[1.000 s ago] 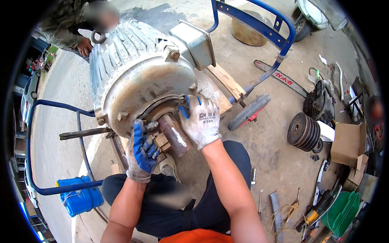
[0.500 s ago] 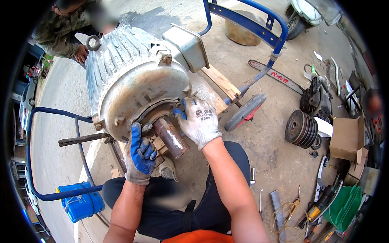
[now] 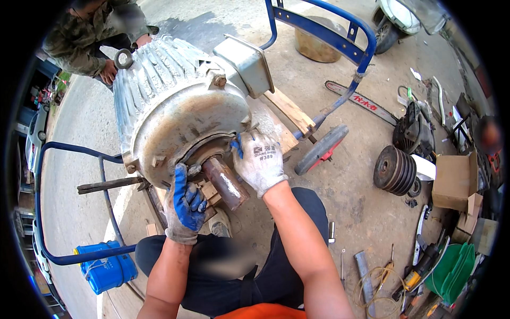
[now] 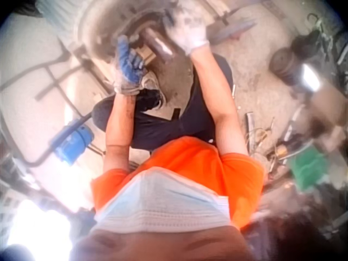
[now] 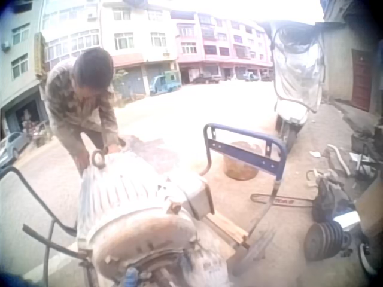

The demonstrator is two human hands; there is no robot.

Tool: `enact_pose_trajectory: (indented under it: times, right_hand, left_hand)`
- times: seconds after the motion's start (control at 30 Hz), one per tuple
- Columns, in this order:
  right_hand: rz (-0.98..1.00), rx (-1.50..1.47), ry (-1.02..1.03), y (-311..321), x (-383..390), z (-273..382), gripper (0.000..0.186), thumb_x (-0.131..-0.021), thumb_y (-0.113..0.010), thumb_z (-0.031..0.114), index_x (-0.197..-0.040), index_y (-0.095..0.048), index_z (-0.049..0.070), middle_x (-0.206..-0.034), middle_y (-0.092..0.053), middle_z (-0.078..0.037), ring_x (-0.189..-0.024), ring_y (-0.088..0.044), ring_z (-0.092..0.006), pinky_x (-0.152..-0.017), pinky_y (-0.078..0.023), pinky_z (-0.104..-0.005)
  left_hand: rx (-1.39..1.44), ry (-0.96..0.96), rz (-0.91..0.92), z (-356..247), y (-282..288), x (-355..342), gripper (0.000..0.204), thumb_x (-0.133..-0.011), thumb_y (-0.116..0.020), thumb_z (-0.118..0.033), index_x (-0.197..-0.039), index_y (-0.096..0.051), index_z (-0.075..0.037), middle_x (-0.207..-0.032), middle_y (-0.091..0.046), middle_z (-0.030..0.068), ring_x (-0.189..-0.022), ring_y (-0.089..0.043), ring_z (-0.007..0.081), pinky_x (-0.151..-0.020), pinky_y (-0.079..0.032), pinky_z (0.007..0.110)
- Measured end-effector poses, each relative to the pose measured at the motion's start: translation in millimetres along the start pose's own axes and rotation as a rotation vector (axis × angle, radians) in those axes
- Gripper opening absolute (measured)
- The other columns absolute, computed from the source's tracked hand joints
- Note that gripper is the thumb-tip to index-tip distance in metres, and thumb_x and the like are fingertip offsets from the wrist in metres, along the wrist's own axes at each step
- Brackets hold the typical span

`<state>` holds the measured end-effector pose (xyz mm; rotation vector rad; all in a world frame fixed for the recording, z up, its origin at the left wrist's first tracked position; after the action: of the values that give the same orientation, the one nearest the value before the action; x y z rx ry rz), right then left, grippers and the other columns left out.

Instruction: The person uses a pneumatic impact wrench to loosen bolts on a large electric motor resting on a hand truck. They then use a hammer and a wrench to remove a shaft component. Finally, they install a new bearing onto the shaft by hand.

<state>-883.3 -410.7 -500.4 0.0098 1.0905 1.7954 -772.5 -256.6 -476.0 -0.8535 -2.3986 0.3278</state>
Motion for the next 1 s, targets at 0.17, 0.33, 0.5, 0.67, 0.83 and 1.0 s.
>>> enact_pose_trajectory:
  times: [0.17, 0.33, 0.5, 0.67, 0.83, 1.0]
  right_hand:
    - [-0.072, 0.018, 0.013, 4.8, 4.2, 2.6, 0.025, -0.075, -0.068, 0.014, -0.095, -0.063, 0.001, -0.085, -0.063, -0.020, -0.079, -0.061, -0.0373, -0.073, -0.049, -0.0451]
    - [-0.109, 0.008, 0.048, 3.0, 1.2, 3.1, 0.023, -0.075, -0.068, 0.013, -0.093, -0.062, 0.000, -0.082, -0.062, -0.020, -0.078, -0.061, -0.0375, -0.072, -0.049, -0.0452]
    - [-0.042, -0.006, -0.006, 1.5, -1.1, 3.0, 0.020, -0.076, -0.067, 0.014, -0.089, -0.062, 0.000, -0.082, -0.062, -0.020, -0.078, -0.061, -0.0380, -0.071, -0.049, -0.0455]
    - [0.012, 0.004, -0.017, -2.2, -0.9, -1.0, 0.019, -0.078, -0.065, 0.015, -0.089, -0.061, -0.001, -0.083, -0.062, -0.021, -0.079, -0.061, -0.0387, -0.071, -0.049, -0.0462]
    - [-0.028, 0.024, 0.013, -0.1, 5.0, -2.1, 0.036, -0.076, -0.069, 0.018, -0.103, -0.058, -0.002, -0.088, -0.062, -0.021, -0.081, -0.061, -0.0385, -0.072, -0.049, -0.0465]
    - [-0.067, 0.039, 0.055, -0.8, 4.2, -1.9, 0.031, -0.073, -0.070, 0.013, -0.099, -0.059, 0.000, -0.087, -0.062, -0.020, -0.081, -0.061, -0.0380, -0.073, -0.049, -0.0456]
  left_hand:
    - [0.024, 0.014, 0.044, 0.2, 2.0, -0.3, 0.028, -0.095, -0.060, -0.034, -0.106, -0.062, -0.008, -0.054, -0.033, -0.0079, -0.041, -0.034, 0.0048, -0.039, -0.027, 0.022]
    - [0.022, 0.017, 0.059, 1.9, 4.1, -1.0, 0.027, -0.098, -0.055, -0.030, -0.113, -0.060, -0.008, -0.056, -0.034, -0.0073, -0.042, -0.034, 0.0054, -0.040, -0.027, 0.023]
    - [0.050, 0.072, 0.046, 4.8, 9.9, -4.9, 0.023, -0.099, -0.051, -0.030, -0.115, -0.060, -0.016, -0.053, -0.034, -0.0049, -0.040, -0.033, 0.0084, -0.038, -0.026, 0.025]
    - [0.076, 0.056, 0.089, 6.3, 6.6, -4.5, 0.022, -0.100, -0.050, -0.030, -0.114, -0.060, -0.017, -0.054, -0.033, -0.0056, -0.041, -0.033, 0.0079, -0.039, -0.025, 0.024]
    - [0.053, 0.049, 0.103, 1.2, 3.0, -2.6, 0.020, -0.100, -0.051, -0.031, -0.110, -0.060, -0.016, -0.054, -0.033, -0.0058, -0.041, -0.033, 0.0076, -0.039, -0.026, 0.024]
    - [0.077, 0.088, 0.110, 8.4, 8.3, -5.8, 0.021, -0.099, -0.051, -0.033, -0.108, -0.060, -0.015, -0.054, -0.034, -0.0058, -0.042, -0.033, 0.0075, -0.040, -0.027, 0.024]
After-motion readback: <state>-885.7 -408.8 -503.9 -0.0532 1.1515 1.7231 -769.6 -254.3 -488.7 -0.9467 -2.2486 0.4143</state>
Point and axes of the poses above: each hand's wrist, its own x-axis away from the middle knuckle, its own y-axis out of the back of the hand, z = x × y, the point moved 3 cm from there along -x, towards the middle knuckle
